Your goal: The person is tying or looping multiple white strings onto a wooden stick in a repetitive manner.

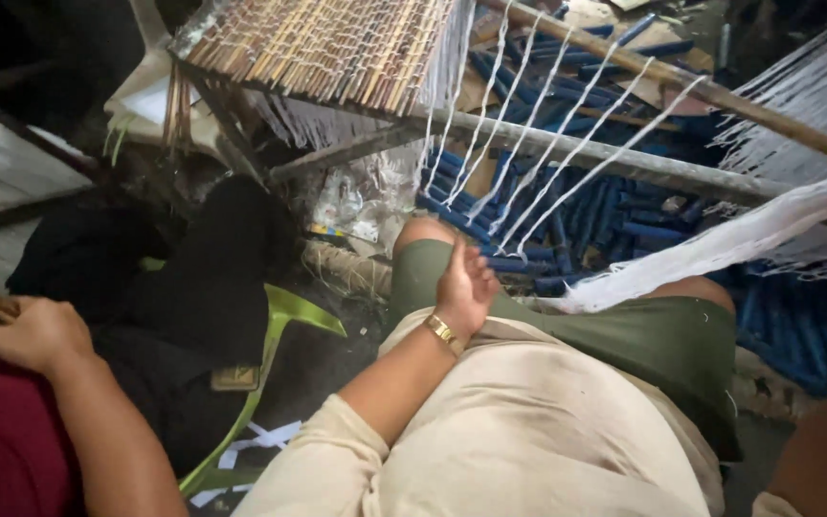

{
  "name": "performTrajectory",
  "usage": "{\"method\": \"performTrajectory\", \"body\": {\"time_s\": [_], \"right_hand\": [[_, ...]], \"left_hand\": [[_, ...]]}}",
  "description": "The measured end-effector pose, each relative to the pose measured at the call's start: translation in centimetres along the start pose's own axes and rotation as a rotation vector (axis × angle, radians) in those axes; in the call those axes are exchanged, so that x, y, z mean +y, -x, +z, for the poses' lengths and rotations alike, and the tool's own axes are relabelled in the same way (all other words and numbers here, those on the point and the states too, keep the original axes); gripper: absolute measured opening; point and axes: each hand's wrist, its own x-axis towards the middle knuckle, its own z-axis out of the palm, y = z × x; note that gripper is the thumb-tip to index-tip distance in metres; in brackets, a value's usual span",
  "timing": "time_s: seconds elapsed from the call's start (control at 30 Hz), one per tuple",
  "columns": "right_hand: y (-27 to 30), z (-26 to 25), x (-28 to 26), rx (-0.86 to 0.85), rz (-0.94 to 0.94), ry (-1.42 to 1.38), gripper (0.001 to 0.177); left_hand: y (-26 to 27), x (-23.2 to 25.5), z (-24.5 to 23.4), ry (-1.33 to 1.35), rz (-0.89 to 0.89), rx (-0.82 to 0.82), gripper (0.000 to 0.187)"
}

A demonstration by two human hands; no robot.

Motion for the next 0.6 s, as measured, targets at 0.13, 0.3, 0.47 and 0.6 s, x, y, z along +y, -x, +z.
{"method": "performTrajectory", "body": {"time_s": [0.13, 0.3, 0.47, 0.6], "right_hand": [[2.4, -6.8, -19.5, -0.04, 0.072, 0.167, 0.024], [3.3, -7.9, -24.8, -0.048, 0.009, 0.037, 0.019], [3.7, -7.8, -25.5, -0.086, -0.018, 0.054, 0.021], [4.0, -8.1, -26.4, -0.085, 0.021, 0.013, 0.019]], "left_hand": [[8.3, 4.1, 8.1, -0.462, 0.538, -0.223, 0.015], [12.8, 9.7, 14.9, -1.251, 1.125, -0.485, 0.037], [12.2, 10.7, 17.3, -1.708, 1.162, -0.371, 0.043], [12.2, 10.3, 17.4, -1.736, 1.19, -0.332, 0.039]]}}
